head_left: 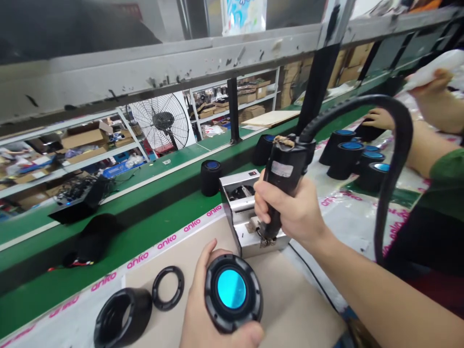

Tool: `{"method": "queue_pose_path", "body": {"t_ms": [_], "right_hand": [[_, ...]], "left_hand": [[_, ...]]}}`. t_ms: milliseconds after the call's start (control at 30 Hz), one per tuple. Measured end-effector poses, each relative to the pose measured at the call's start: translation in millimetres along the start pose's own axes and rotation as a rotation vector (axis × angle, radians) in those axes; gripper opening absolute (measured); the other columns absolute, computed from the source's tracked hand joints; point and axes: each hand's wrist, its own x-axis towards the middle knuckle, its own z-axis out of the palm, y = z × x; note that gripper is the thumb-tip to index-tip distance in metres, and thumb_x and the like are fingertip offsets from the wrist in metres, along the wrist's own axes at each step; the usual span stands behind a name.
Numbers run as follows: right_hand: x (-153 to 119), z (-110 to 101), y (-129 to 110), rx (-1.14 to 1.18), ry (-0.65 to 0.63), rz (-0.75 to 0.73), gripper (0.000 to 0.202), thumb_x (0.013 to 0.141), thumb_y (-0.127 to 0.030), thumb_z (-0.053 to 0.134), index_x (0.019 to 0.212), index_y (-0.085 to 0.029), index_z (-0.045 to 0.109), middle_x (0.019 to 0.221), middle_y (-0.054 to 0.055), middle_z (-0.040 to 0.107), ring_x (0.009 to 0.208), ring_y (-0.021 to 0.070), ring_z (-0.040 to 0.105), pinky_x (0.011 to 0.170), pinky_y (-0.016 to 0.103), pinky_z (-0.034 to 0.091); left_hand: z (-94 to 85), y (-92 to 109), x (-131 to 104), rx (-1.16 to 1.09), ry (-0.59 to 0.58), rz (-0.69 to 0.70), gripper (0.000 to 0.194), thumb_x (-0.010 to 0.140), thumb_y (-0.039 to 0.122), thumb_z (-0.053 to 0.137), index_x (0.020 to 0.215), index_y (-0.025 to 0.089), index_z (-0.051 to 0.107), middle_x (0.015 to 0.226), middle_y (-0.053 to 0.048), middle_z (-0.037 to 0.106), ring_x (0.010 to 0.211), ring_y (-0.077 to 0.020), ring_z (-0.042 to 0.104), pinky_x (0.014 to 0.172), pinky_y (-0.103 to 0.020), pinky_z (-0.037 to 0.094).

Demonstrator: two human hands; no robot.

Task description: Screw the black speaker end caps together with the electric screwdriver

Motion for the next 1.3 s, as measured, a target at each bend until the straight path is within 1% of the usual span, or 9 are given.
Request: {"method": "queue_pose_path", "body": {"t_ms": [100,200,333,500,633,900,1033,1167,1300], "right_hand": [[-1,-3,1,0.027,-0.021,0.064,0.051,0.077,-0.053,0.094,0.067,-0.018,0.057,0.049,-0.002,0.052,0.035,0.0118,0.046,0.037,0.025,0.043],[-2,-3,-12,0.074,-0.069,0.138,0.05,0.078,-0.054,0.093,0.07,-0.018,0.058,0.048,-0.003,0.051,0.033,0.0115,0.045,0.036,0.024,0.041],[-2,9,-56,0.203,-0.021,0.046,0.05,0.069,-0.055,0.098,0.077,-0.022,0.062,0.048,-0.005,0.053,0.032,0.0104,0.044,0.035,0.023,0.043],[-4,34,-99,0.242,-0.156,0.0,0.049,0.08,-0.063,0.089,0.081,-0.022,0.062,0.047,-0.007,0.053,0.03,0.0112,0.045,0.032,0.023,0.045],[-11,48,-102,0.279,-0.297,0.072,0.047,0.08,-0.063,0.089,0.083,-0.022,0.066,0.052,-0.006,0.057,0.034,0.0096,0.049,0.037,0.021,0.048],[-13,71,-113,0.107,-0.245,0.307,0.068,0.072,-0.086,0.077,0.063,-0.023,0.052,0.033,-0.001,0.04,0.022,0.0165,0.035,0.024,0.029,0.024],[-15,71,-114,0.128,-0.29,0.22,0.067,0.078,-0.09,0.066,0.072,-0.023,0.063,0.035,0.001,0.045,0.024,0.019,0.039,0.028,0.033,0.033],[-16,65,-110,0.066,-0.391,0.101,0.069,0.078,-0.082,0.074,0.052,-0.021,0.056,0.041,0.002,0.048,0.03,0.0145,0.044,0.031,0.029,0.037],[-17,62,-103,0.013,-0.426,0.202,0.068,0.075,-0.073,0.083,0.048,-0.02,0.05,0.043,0.001,0.047,0.032,0.0141,0.044,0.033,0.029,0.036]], "left_hand": [[2.7,2,-1,0.016,-0.003,0.02,0.125,0.048,0.067,0.097,0.154,0.024,0.048,0.133,-0.009,0.071,0.122,-0.0312,0.069,0.102,-0.03,0.058],[4.9,7,-2,0.009,0.002,0.0,0.132,0.043,0.074,0.097,0.153,0.023,0.046,0.136,-0.01,0.069,0.124,-0.0315,0.068,0.107,-0.031,0.054],[-0.7,4,1,-0.032,-0.053,0.01,0.131,0.033,0.071,0.101,0.145,0.024,0.052,0.136,-0.01,0.07,0.123,-0.0317,0.069,0.108,-0.034,0.053],[-13.2,-15,10,0.014,-0.131,0.1,0.119,0.039,0.052,0.106,0.142,0.024,0.054,0.126,-0.009,0.074,0.112,-0.032,0.072,0.102,-0.039,0.056],[-13.9,-19,10,-0.011,-0.16,0.078,0.111,0.047,0.04,0.103,0.144,0.024,0.051,0.128,-0.009,0.074,0.112,-0.0311,0.071,0.099,-0.039,0.056],[-8.6,-7,11,-0.084,-0.249,0.088,0.104,0.053,0.037,0.102,0.141,0.022,0.049,0.132,-0.011,0.071,0.118,-0.0332,0.066,0.102,-0.042,0.048],[-7.9,-5,10,-0.074,-0.259,0.09,0.102,0.055,0.045,0.101,0.139,0.021,0.049,0.126,-0.011,0.072,0.112,-0.0328,0.066,0.098,-0.043,0.05],[-7.1,-4,10,-0.045,-0.252,0.112,0.106,0.052,0.056,0.101,0.138,0.02,0.051,0.124,-0.013,0.072,0.109,-0.0345,0.069,0.096,-0.044,0.054],[-6.5,-4,12,-0.032,-0.245,0.154,0.102,0.053,0.061,0.1,0.134,0.02,0.054,0.121,-0.013,0.073,0.109,-0.0351,0.07,0.095,-0.045,0.057]]}}
